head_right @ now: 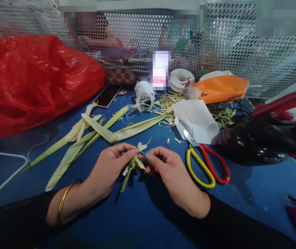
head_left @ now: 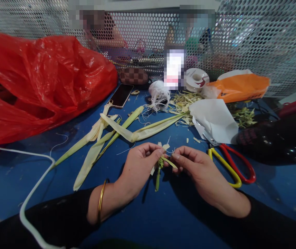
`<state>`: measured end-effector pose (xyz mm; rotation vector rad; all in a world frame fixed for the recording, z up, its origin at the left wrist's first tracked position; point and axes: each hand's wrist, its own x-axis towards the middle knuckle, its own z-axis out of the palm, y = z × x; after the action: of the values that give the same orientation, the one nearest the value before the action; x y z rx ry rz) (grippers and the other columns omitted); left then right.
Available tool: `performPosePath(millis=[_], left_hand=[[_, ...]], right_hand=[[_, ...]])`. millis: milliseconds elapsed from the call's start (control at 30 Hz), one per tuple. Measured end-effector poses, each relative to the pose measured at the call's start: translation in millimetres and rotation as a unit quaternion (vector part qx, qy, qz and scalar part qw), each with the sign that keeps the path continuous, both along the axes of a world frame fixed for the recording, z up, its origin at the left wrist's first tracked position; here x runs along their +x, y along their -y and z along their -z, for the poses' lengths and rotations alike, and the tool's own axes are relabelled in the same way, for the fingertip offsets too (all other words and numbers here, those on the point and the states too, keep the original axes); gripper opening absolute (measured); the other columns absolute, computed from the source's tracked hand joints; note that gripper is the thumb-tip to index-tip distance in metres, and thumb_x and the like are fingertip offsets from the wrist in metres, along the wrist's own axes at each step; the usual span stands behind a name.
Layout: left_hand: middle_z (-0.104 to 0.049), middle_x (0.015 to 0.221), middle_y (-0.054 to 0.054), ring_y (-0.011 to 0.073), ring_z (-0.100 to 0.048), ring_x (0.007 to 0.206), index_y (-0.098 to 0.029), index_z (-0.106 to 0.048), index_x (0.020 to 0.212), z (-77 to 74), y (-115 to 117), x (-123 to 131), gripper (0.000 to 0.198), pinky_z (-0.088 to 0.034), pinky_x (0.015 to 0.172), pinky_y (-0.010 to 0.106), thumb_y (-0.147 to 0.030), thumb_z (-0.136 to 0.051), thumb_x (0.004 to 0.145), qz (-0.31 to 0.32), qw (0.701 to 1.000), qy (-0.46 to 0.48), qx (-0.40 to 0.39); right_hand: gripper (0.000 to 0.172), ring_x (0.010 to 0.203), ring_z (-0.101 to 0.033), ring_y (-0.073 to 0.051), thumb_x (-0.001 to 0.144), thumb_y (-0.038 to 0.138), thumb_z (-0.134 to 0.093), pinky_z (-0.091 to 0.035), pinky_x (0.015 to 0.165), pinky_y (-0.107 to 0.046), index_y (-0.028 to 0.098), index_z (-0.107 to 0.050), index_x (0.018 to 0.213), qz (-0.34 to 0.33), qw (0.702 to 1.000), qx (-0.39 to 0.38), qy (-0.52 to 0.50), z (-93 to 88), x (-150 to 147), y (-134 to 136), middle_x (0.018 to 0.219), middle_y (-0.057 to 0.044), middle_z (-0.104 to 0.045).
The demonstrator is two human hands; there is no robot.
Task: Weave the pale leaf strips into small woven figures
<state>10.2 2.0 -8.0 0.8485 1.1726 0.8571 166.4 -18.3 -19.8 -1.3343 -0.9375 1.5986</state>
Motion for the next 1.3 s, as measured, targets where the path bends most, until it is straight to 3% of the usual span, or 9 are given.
performPosePath(millis=[133, 233, 367, 433, 633, 867, 1100, 1200, 1300], left_hand=[[-0.070, 0.071, 0.001, 0.0109, -0.063, 0.059, -0.014, -0.064, 0.076, 1.6, 0.3, 0.4, 0.015, -0.049, 0.059, 0.022, -0.028, -0.070, 0.075, -0.008, 1.000, -0.007, 0.002], [-0.067, 0.065, 0.000, 0.0105, -0.059, 0.057, -0.015, -0.066, 0.074, 1.3, -0.4, -0.1, 0.015, -0.046, 0.057, 0.021, -0.029, -0.069, 0.075, 0.017, 0.999, -0.047, 0.004], [-0.064, 0.061, -0.002, 0.0095, -0.056, 0.057, -0.015, -0.067, 0.071, 1.2, -0.6, -1.1, 0.012, -0.044, 0.057, 0.020, -0.026, -0.070, 0.074, 0.053, 0.995, -0.085, 0.025], [-0.065, 0.063, -0.002, 0.0094, -0.058, 0.058, -0.015, -0.066, 0.072, 1.2, -0.2, -1.1, 0.012, -0.045, 0.058, 0.020, -0.026, -0.069, 0.076, 0.045, 0.996, -0.072, 0.020], [-0.067, 0.065, -0.001, 0.0079, -0.060, 0.054, -0.014, -0.061, 0.078, 1.8, 0.8, 0.1, 0.012, -0.050, 0.057, 0.020, -0.025, -0.065, 0.081, 0.009, 0.999, 0.020, -0.035], [-0.064, 0.058, -0.003, 0.0066, -0.058, 0.050, -0.014, -0.060, 0.075, 2.4, 0.5, 1.0, 0.012, -0.048, 0.052, 0.017, -0.022, -0.068, 0.080, 0.003, 0.997, 0.043, -0.063], [-0.065, 0.059, -0.001, 0.0070, -0.059, 0.050, -0.011, -0.062, 0.075, -0.3, 1.5, 2.2, 0.010, -0.047, 0.052, 0.017, -0.018, -0.064, 0.082, 0.031, 0.995, 0.044, -0.084], [-0.064, 0.060, 0.000, 0.0074, -0.059, 0.050, -0.012, -0.061, 0.074, -0.1, 1.9, 1.8, 0.011, -0.046, 0.052, 0.017, -0.019, -0.065, 0.080, 0.040, 0.996, 0.039, -0.076], [-0.064, 0.061, -0.001, 0.0079, -0.059, 0.051, -0.012, -0.060, 0.072, -0.2, 2.4, 1.1, 0.012, -0.047, 0.054, 0.018, -0.020, -0.066, 0.079, 0.046, 0.996, 0.026, -0.068]], right_hand=[[0.023, 0.056, -0.053, -0.011, 0.081, 0.038, -0.068, -0.042, 0.057, -0.023, 0.018, -0.059, 0.072, -0.030, 0.999, 0.021, 0.038, -2.2, 0.3, 2.8, 0.064, 0.002, -0.060], [0.018, 0.063, -0.054, -0.014, 0.086, 0.033, -0.063, -0.044, 0.061, -0.027, 0.020, -0.058, 0.074, -0.055, 0.976, 0.152, 0.148, -4.0, 3.5, 4.7, 0.069, 0.000, -0.060], [0.013, 0.075, -0.057, -0.018, 0.088, 0.023, -0.058, -0.045, 0.071, -0.031, 0.022, -0.056, 0.076, -0.079, 0.909, 0.328, 0.243, -4.5, 7.8, 5.0, 0.078, -0.003, -0.059], [0.013, 0.075, -0.056, -0.018, 0.089, 0.022, -0.057, -0.045, 0.070, -0.031, 0.022, -0.056, 0.076, -0.077, 0.914, 0.319, 0.240, -3.5, 8.0, 3.7, 0.079, -0.003, -0.059], [0.017, 0.061, -0.054, -0.014, 0.089, 0.028, -0.057, -0.044, 0.059, -0.026, 0.021, -0.054, 0.074, -0.051, 0.974, 0.153, 0.159, -0.8, 4.6, -0.7, 0.066, 0.002, -0.057], [0.012, 0.079, -0.058, -0.015, 0.092, 0.020, -0.054, -0.044, 0.074, -0.028, 0.021, -0.054, 0.080, -0.104, 0.919, 0.314, 0.217, -0.4, 8.2, 4.3, 0.083, -0.002, -0.060], [0.014, 0.081, -0.058, -0.014, 0.094, 0.020, -0.052, -0.047, 0.072, -0.025, 0.022, -0.052, 0.080, -0.098, 0.943, 0.286, 0.136, 2.4, 7.6, 2.5, 0.089, -0.002, -0.060], [0.015, 0.098, -0.060, -0.016, 0.094, 0.017, -0.051, -0.047, 0.077, -0.025, 0.022, -0.053, 0.080, -0.092, 0.938, 0.298, 0.151, 2.8, 8.0, 2.4, 0.099, -0.004, -0.063], [0.017, 0.119, -0.054, -0.019, 0.094, 0.015, -0.050, -0.045, 0.085, -0.027, 0.022, -0.052, 0.079, -0.078, 0.928, 0.312, 0.190, 3.6, 9.1, 2.3, 0.094, -0.004, -0.063]])
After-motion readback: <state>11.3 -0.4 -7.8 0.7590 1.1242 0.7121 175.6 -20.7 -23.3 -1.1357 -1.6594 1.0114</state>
